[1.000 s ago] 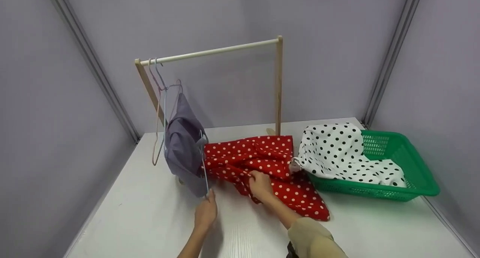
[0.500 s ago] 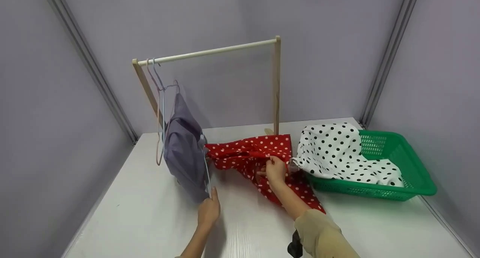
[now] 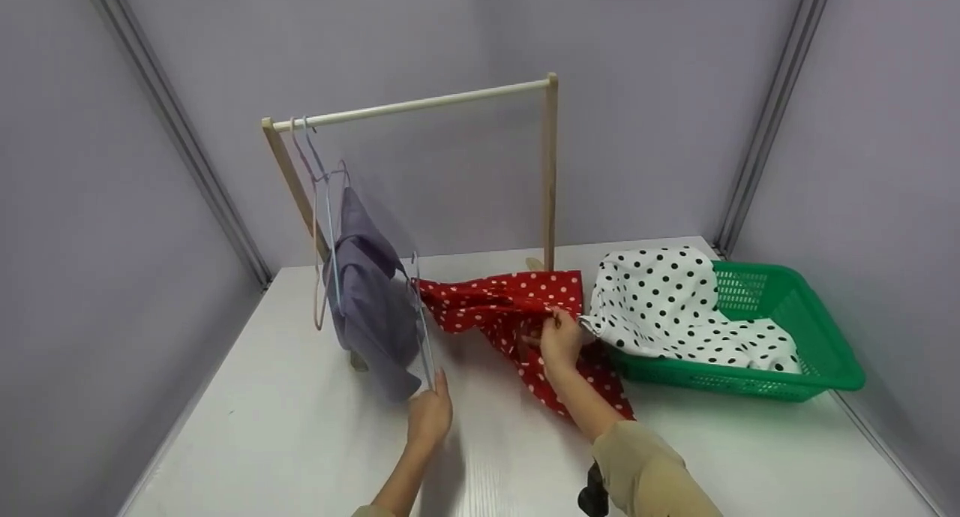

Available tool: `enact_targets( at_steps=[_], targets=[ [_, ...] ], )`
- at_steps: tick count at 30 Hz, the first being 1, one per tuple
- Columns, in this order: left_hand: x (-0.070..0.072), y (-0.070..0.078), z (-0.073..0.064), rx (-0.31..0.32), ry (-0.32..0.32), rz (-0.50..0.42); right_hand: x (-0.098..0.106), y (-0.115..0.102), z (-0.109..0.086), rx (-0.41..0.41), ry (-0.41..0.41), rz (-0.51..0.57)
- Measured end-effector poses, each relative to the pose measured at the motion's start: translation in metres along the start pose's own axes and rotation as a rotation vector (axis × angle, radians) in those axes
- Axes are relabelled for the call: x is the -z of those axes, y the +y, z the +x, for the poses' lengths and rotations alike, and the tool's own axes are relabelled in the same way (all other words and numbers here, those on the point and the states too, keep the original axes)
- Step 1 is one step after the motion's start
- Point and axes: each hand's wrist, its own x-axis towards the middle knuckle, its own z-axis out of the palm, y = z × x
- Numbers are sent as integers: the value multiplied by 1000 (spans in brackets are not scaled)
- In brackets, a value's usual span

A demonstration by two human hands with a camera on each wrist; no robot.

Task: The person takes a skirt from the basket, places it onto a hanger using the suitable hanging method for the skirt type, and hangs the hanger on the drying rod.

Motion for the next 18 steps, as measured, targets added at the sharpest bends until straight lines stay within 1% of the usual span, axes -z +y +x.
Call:
enact_targets(
  at_steps=[3, 5, 6, 8, 12, 14, 18],
  targets=[
    [-2, 6, -1, -6, 2, -15, -2, 3, -6, 114, -42, -165],
    [-3, 8, -1, -15, 3, -19, -2, 5, -10, 166, -62, -243],
    [-3, 9, 0, -20, -1, -21, -3, 6, -12, 181, -68, -256],
    [-4, 9, 1, -27, 3, -27, -3, 7, -15, 174, -76, -236],
    [-3, 5, 6, -29, 4, -28, 1, 8, -14, 183, -46, -204],
    [-1, 3, 9, -23, 7, -27, 3, 9, -12, 208, -37, -218],
    [-2, 6, 10, -6, 1, -33, 6, 10, -11, 256, -55, -251]
  ],
)
